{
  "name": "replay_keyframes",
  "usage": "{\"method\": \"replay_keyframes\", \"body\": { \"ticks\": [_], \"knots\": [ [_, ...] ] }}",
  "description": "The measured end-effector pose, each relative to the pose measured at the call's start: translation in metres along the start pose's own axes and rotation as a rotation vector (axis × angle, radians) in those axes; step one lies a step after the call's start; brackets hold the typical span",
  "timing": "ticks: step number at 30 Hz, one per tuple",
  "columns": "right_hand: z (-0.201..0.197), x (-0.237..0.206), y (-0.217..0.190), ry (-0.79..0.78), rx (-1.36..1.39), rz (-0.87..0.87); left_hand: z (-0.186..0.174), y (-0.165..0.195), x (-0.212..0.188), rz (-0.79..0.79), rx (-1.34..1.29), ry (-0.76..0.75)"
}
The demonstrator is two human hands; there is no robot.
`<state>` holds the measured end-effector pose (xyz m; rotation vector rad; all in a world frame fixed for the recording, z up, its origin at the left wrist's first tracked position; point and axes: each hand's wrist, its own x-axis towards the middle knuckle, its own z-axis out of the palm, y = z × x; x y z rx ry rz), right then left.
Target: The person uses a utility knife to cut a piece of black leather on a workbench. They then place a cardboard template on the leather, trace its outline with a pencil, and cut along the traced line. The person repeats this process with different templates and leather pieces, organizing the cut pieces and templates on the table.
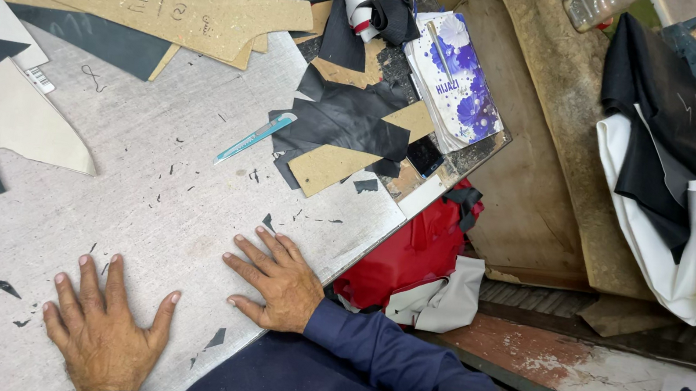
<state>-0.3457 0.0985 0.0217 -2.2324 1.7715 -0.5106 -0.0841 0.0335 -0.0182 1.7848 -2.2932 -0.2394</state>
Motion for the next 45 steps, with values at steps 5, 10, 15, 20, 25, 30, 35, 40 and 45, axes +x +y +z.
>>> {"method": "replay_keyframes", "body": {
  "ticks": [5, 10, 15, 20, 25, 30, 35, 40, 45],
  "knots": [
    [-0.001, -0.001, 0.000, -0.006, -0.008, 0.001, 0.003, -0.002, 0.001, -0.009, -0.009, -0.028],
    [-0.001, -0.002, 0.000, 0.004, -0.019, -0.001, 0.013, -0.010, 0.002, -0.010, 0.027, -0.068],
    [-0.004, -0.003, -0.001, 0.011, -0.018, 0.013, 0.013, -0.009, 0.001, 0.052, -0.025, -0.006],
    [-0.012, -0.002, -0.003, 0.025, -0.001, 0.005, -0.001, 0.001, 0.002, 0.026, 0.005, -0.033],
    [-0.007, 0.004, -0.014, 0.052, 0.011, -0.022, -0.015, 0.000, -0.001, 0.000, -0.023, -0.003],
    [0.006, 0.014, -0.028, 0.085, -0.008, -0.037, -0.022, -0.013, -0.001, 0.007, -0.047, -0.006],
    [0.013, 0.013, -0.031, 0.086, -0.015, -0.034, -0.024, -0.018, -0.007, -0.004, -0.086, -0.003],
    [0.017, 0.011, -0.033, 0.077, -0.026, -0.027, -0.021, -0.020, -0.021, -0.023, -0.021, -0.059],
    [0.023, 0.009, -0.035, 0.095, -0.025, -0.044, -0.022, -0.019, -0.047, 0.089, -0.016, -0.103]
  ]
}}
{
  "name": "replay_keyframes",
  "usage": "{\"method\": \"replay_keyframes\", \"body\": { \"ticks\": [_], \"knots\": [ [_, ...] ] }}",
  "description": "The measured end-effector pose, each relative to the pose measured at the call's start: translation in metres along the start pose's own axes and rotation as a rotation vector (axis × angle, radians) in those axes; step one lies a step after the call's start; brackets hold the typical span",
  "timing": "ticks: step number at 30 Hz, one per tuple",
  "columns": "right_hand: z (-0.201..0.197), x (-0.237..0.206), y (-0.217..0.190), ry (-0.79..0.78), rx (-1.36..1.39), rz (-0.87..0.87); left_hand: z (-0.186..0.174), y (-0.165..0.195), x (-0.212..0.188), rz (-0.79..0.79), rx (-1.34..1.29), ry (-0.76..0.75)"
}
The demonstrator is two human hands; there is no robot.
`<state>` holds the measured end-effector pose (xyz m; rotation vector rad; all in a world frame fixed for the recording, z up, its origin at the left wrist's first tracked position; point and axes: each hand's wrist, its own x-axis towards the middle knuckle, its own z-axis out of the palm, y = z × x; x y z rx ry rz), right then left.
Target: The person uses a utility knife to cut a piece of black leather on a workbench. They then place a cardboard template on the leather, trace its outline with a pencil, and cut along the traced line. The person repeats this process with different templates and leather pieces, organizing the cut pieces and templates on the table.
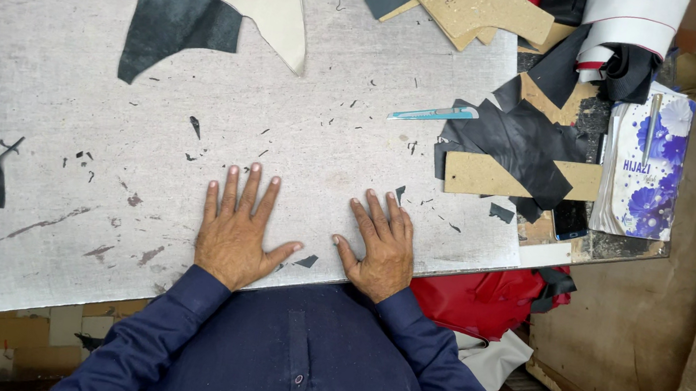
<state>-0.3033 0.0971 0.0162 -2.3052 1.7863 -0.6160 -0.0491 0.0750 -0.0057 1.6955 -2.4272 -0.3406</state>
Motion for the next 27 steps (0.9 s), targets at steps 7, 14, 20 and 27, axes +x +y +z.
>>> {"method": "replay_keyframes", "body": {
  "ticks": [7, 14, 20, 27],
  "knots": [
    [0.003, 0.003, 0.002, -0.137, -0.165, 0.058, -0.001, 0.012, -0.018, 0.243, -0.024, 0.077],
    [-0.001, 0.021, 0.023, -0.286, -0.238, 0.072, -0.004, 0.016, -0.022, 0.447, 0.019, 0.139],
    [-0.007, 0.012, 0.026, -0.247, -0.181, -0.104, -0.009, 0.023, -0.021, 0.691, -0.016, 0.089],
    [-0.023, 0.006, 0.030, -0.365, -0.149, -0.296, -0.004, 0.033, -0.023, 0.855, 0.049, -0.336]
  ]
}}
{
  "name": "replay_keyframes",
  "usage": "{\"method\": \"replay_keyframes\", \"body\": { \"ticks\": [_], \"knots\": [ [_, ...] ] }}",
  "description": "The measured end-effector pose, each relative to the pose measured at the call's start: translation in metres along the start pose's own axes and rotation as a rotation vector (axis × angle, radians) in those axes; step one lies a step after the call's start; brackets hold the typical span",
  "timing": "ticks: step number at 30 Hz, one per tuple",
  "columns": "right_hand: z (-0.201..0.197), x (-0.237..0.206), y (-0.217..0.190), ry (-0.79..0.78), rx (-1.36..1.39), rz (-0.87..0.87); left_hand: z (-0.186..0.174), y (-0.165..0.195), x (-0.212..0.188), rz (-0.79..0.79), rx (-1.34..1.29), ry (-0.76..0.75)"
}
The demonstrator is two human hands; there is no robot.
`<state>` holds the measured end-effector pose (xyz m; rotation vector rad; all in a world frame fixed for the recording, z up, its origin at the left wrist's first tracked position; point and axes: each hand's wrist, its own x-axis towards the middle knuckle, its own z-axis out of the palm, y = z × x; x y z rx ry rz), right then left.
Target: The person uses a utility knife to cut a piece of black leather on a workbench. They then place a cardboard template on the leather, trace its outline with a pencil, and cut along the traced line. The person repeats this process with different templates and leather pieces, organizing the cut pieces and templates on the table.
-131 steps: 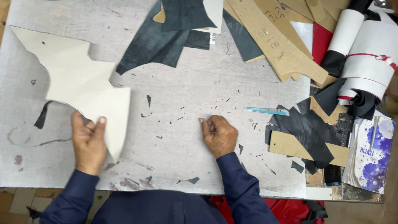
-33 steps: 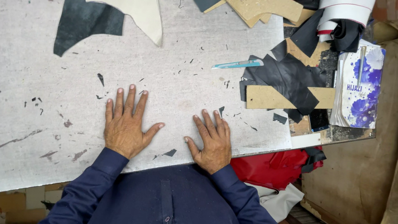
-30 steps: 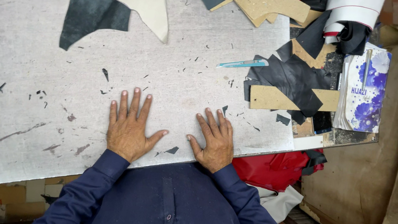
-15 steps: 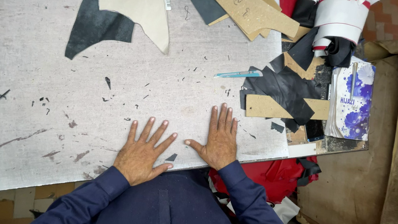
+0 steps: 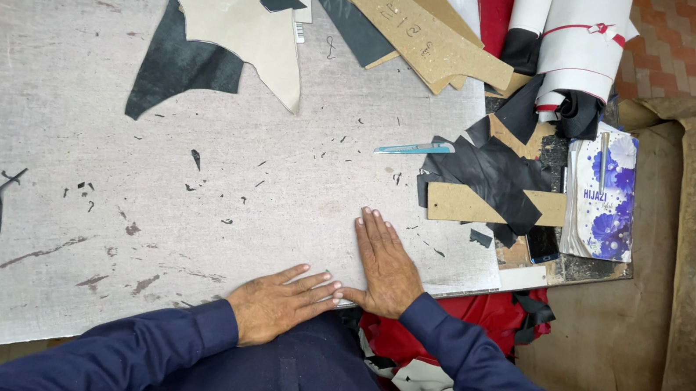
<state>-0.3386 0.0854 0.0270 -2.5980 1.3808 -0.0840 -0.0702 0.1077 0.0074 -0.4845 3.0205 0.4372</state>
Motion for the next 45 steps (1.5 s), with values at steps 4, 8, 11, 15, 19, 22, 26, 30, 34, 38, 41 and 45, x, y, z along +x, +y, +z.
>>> {"method": "replay_keyframes", "body": {
  "ticks": [4, 8, 11, 15, 19, 22, 26, 30, 34, 38, 41, 45],
  "knots": [
    [-0.006, -0.004, 0.001, -0.032, 0.027, -0.077, 0.015, 0.002, 0.000, 0.087, -0.001, 0.062],
    [-0.009, -0.009, 0.001, -0.069, 0.033, -0.205, 0.032, 0.001, -0.008, 0.182, -0.117, 0.095],
    [-0.008, -0.016, 0.002, -0.142, 0.071, -0.278, 0.039, 0.002, -0.014, 0.245, -0.193, 0.161],
    [-0.005, -0.026, 0.005, -0.290, 0.119, -0.396, 0.025, 0.004, -0.018, 0.187, -0.424, 0.197],
    [-0.012, -0.041, 0.004, -0.249, 0.265, -0.631, -0.011, 0.006, -0.014, -0.088, -0.914, 0.017],
    [-0.023, -0.044, 0.000, -0.351, 0.373, -0.622, -0.034, 0.002, -0.010, -0.193, -1.351, -0.069],
    [-0.034, -0.006, 0.002, -0.296, 0.204, -0.463, -0.049, -0.023, -0.021, -0.346, -1.238, 0.306],
    [-0.043, 0.047, 0.016, 0.094, -0.033, -0.514, -0.064, -0.082, -0.070, -0.691, -0.355, 0.666],
    [-0.036, 0.064, 0.013, -0.007, -0.163, -0.347, -0.077, -0.111, -0.106, -0.818, 0.067, 0.237],
    [-0.008, 0.038, -0.006, -0.022, -0.170, -0.307, -0.062, -0.081, -0.101, -0.746, 0.078, -0.169],
    [0.011, 0.003, -0.024, -0.064, -0.125, -0.333, -0.034, -0.043, -0.095, -0.490, 0.029, -0.134],
    [0.012, -0.050, -0.044, -0.273, 0.156, -0.399, 0.001, -0.025, -0.101, -0.096, -0.359, 0.150]
  ]
}}
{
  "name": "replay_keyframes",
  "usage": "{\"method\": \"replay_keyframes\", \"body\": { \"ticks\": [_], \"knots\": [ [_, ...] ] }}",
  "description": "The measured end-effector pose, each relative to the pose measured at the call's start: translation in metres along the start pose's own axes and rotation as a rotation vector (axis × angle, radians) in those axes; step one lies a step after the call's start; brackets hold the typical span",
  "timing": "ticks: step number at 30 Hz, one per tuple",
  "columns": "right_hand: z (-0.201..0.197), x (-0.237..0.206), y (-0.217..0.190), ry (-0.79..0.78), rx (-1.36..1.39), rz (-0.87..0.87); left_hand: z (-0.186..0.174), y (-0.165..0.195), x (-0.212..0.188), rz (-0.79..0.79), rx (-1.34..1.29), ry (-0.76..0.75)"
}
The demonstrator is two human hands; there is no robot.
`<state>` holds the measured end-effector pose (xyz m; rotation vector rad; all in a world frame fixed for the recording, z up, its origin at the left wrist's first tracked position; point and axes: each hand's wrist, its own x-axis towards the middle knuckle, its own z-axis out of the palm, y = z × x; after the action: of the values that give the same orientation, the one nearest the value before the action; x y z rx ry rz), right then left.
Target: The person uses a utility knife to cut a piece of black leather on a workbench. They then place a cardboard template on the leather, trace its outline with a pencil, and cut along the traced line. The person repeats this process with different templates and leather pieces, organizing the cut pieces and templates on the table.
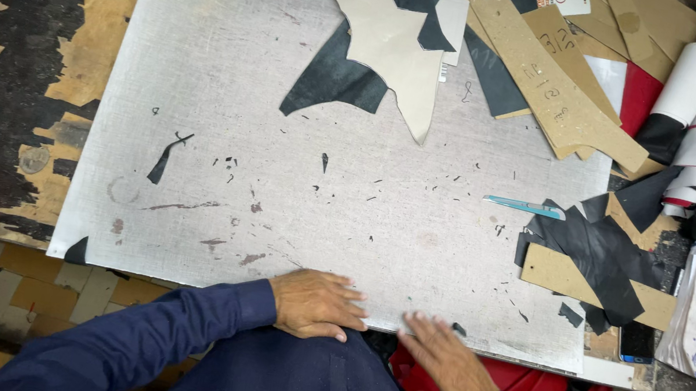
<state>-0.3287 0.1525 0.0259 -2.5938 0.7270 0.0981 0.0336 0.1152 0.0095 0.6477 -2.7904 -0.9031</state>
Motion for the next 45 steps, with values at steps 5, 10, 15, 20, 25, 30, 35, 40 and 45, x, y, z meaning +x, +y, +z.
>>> {"method": "replay_keyframes", "body": {
  "ticks": [5, 10, 15, 20, 25, 30, 35, 40, 45],
  "knots": [
    [0.004, -0.011, -0.016, 0.260, 0.109, 0.084, -0.037, -0.057, -0.035, -0.184, 0.251, 0.689],
    [0.009, 0.025, 0.004, 0.619, -0.159, 0.353, -0.112, -0.102, -0.031, -0.679, 0.072, 1.102],
    [-0.005, 0.044, 0.017, 0.646, 0.206, 0.489, -0.189, -0.148, 0.019, -0.915, -0.318, 1.282],
    [-0.026, 0.079, 0.030, 0.945, -0.006, 0.680, -0.261, -0.174, 0.082, -1.088, -0.261, 1.130],
    [-0.039, 0.088, 0.031, 0.878, 0.013, 0.743, -0.304, -0.182, 0.134, -1.408, -0.366, 0.964],
    [-0.042, 0.090, 0.039, 0.818, 0.013, 0.797, -0.310, -0.196, 0.162, -1.475, -0.380, 0.822],
    [-0.042, 0.091, 0.047, 0.806, 0.015, 0.797, -0.310, -0.206, 0.177, -1.408, -0.337, 0.902],
    [-0.043, 0.092, 0.051, 0.775, 0.005, 0.819, -0.305, -0.200, 0.196, -1.347, -0.465, 1.015],
    [-0.039, 0.093, 0.049, 0.790, -0.007, 0.800, -0.291, -0.200, 0.200, -1.159, -0.522, 1.106]
  ]
}}
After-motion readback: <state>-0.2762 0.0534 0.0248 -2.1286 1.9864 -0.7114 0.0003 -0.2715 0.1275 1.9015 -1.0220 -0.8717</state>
